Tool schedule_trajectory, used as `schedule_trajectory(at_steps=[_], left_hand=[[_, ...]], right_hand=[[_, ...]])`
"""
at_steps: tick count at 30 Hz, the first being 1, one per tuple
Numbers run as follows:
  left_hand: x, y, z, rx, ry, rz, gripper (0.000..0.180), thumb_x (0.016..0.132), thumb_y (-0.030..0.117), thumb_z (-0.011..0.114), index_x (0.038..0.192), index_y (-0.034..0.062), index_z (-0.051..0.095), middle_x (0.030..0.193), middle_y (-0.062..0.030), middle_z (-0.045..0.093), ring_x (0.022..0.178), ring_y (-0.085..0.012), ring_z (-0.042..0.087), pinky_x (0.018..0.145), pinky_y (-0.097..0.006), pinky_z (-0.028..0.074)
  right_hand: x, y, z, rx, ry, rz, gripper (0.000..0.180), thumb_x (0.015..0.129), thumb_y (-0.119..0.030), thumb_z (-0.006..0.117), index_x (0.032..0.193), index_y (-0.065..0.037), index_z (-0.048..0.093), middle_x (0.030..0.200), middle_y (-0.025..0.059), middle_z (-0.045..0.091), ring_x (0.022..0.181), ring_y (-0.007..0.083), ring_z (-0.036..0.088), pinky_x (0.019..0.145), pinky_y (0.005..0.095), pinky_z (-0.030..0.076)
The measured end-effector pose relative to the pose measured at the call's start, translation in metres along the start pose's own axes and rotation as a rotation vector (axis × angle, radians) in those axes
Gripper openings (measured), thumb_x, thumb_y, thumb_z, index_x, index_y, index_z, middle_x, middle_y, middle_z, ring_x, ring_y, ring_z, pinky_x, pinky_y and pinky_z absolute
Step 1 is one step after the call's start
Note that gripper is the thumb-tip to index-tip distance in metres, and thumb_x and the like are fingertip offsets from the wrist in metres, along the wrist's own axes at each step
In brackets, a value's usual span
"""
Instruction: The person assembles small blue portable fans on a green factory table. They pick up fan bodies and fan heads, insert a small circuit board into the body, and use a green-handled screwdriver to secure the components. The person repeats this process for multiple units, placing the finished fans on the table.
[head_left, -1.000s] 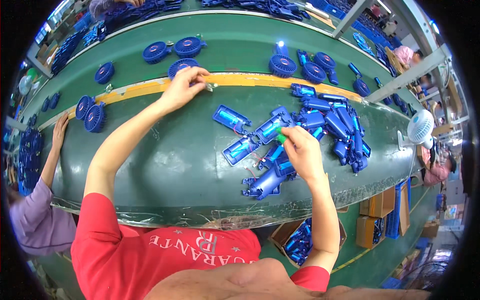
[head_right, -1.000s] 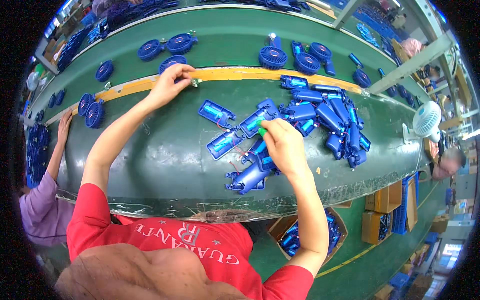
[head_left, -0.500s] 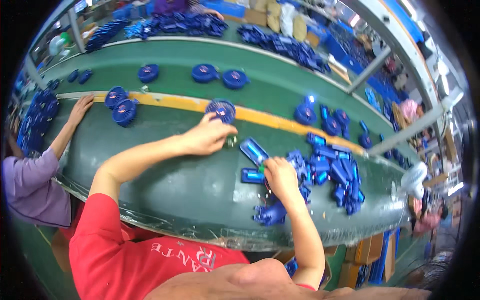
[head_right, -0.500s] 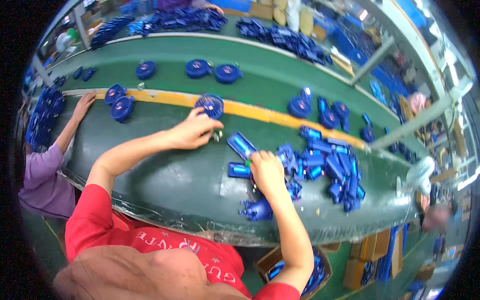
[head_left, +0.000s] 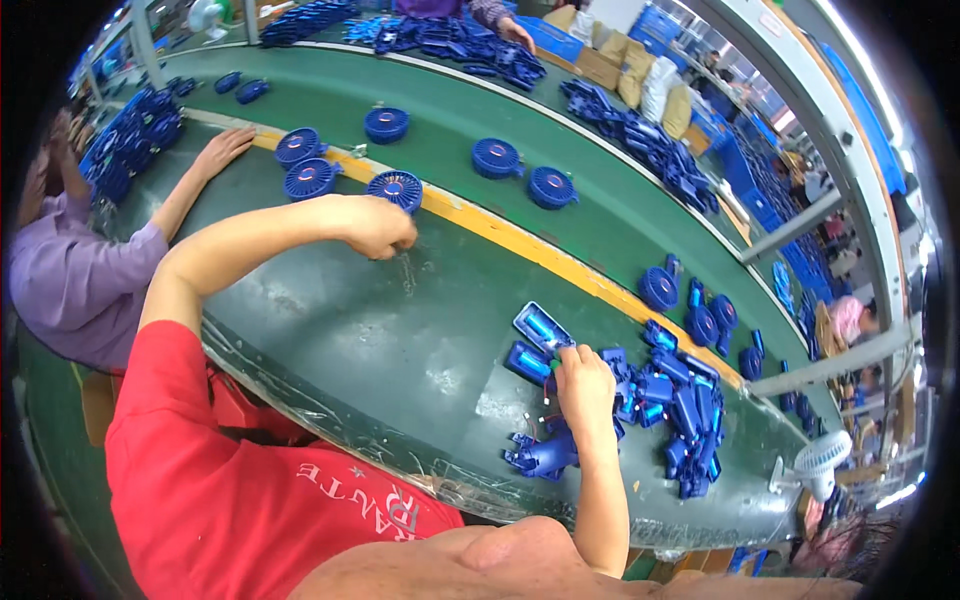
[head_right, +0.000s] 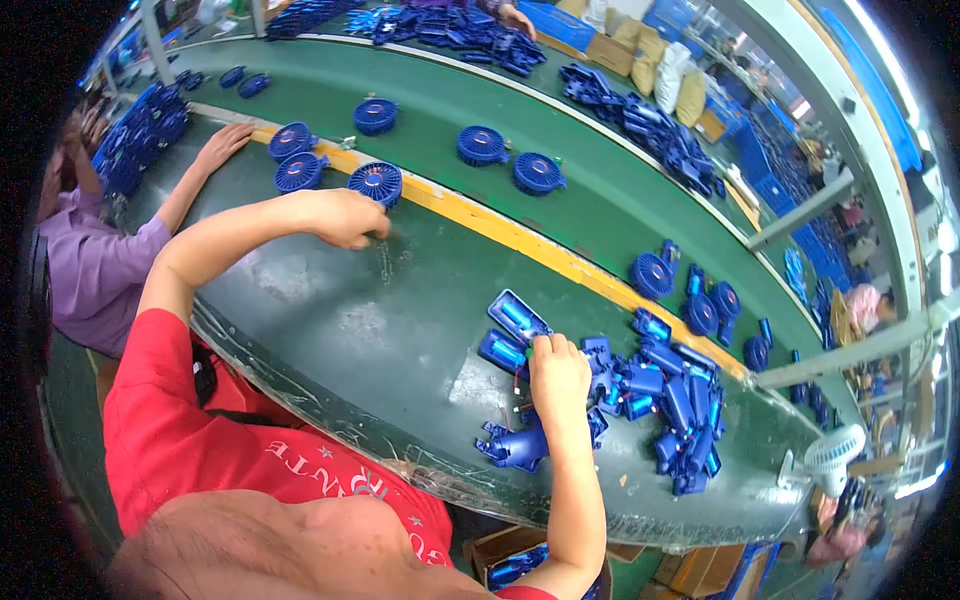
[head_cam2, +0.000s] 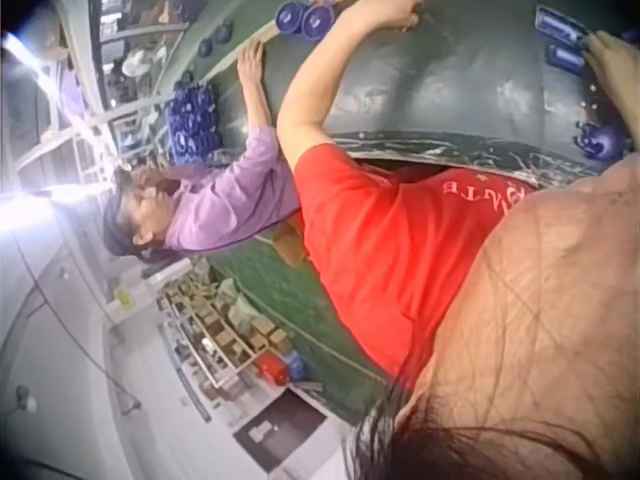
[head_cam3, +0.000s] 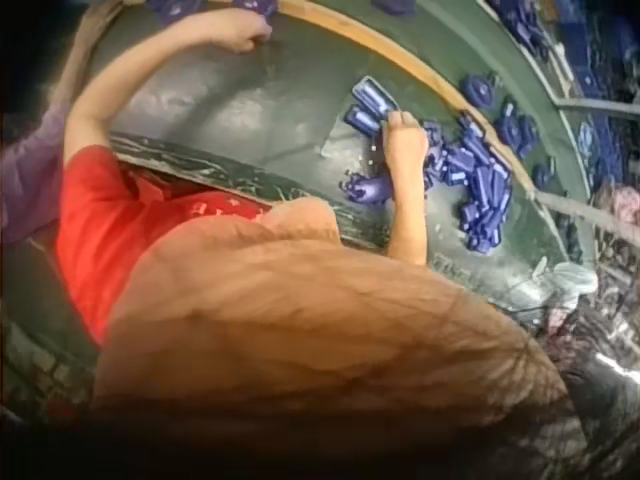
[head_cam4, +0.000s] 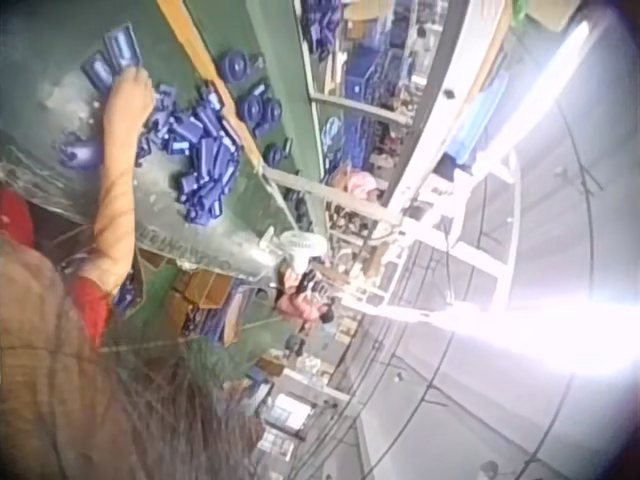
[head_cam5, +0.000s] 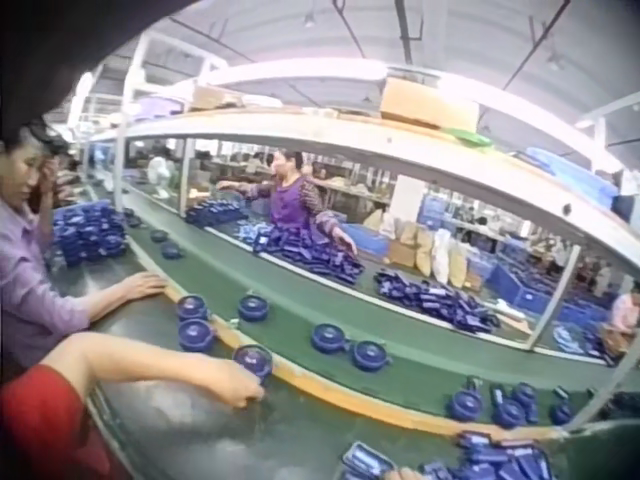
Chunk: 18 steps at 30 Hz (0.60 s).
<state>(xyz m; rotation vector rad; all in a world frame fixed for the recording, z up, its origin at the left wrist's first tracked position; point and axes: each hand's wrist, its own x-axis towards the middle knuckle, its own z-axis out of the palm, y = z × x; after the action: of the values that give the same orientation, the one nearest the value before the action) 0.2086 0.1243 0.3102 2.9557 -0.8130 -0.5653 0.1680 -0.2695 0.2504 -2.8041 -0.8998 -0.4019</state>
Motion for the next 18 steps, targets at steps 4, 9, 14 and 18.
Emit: schedule_trajectory(at_steps=[4,9,14,18], left_hand=[[0.039,0.030,-0.016,-0.057,0.323,0.106,0.024,0.080,0.019,0.064,0.099,0.0042,0.064,0.094,-0.0151,0.064,0.088,-0.0343,0.064,0.076,-0.045,0.050],[0.118,0.041,-0.007,-0.058,0.516,0.135,0.041,0.081,0.025,0.068,0.116,0.0077,0.057,0.118,-0.0127,0.056,0.108,-0.0325,0.055,0.088,-0.044,0.045],[0.226,0.062,-0.012,-0.001,0.673,0.088,0.067,0.079,0.036,0.072,0.136,0.0140,0.046,0.139,-0.0176,0.041,0.130,-0.0360,0.038,0.100,-0.054,0.034],[0.289,0.070,-0.014,0.062,0.689,-0.100,0.073,0.077,0.048,0.070,0.139,0.0218,0.044,0.147,-0.0173,0.034,0.135,-0.0392,0.030,0.102,-0.064,0.027]], right_hand=[[-0.006,0.006,-0.005,-0.002,0.004,0.043,0.014,0.073,-0.011,0.067,0.084,-0.006,0.059,0.081,0.0099,0.059,0.078,0.0288,0.062,0.067,0.0407,0.047],[-0.006,0.010,-0.001,0.170,0.058,0.032,0.026,0.072,-0.011,0.069,0.097,-0.008,0.061,0.092,0.0084,0.062,0.088,0.0285,0.060,0.075,0.0409,0.046],[0.003,0.007,-0.003,0.228,-0.060,-0.075,0.045,0.074,-0.009,0.067,0.118,-0.012,0.060,0.133,0.0116,0.051,0.112,0.0314,0.055,0.091,0.0415,0.047],[0.008,0.008,0.000,0.239,-0.116,0.047,0.040,0.076,-0.009,0.065,0.116,-0.008,0.058,0.126,0.0181,0.051,0.107,0.0338,0.057,0.087,0.0425,0.051]])
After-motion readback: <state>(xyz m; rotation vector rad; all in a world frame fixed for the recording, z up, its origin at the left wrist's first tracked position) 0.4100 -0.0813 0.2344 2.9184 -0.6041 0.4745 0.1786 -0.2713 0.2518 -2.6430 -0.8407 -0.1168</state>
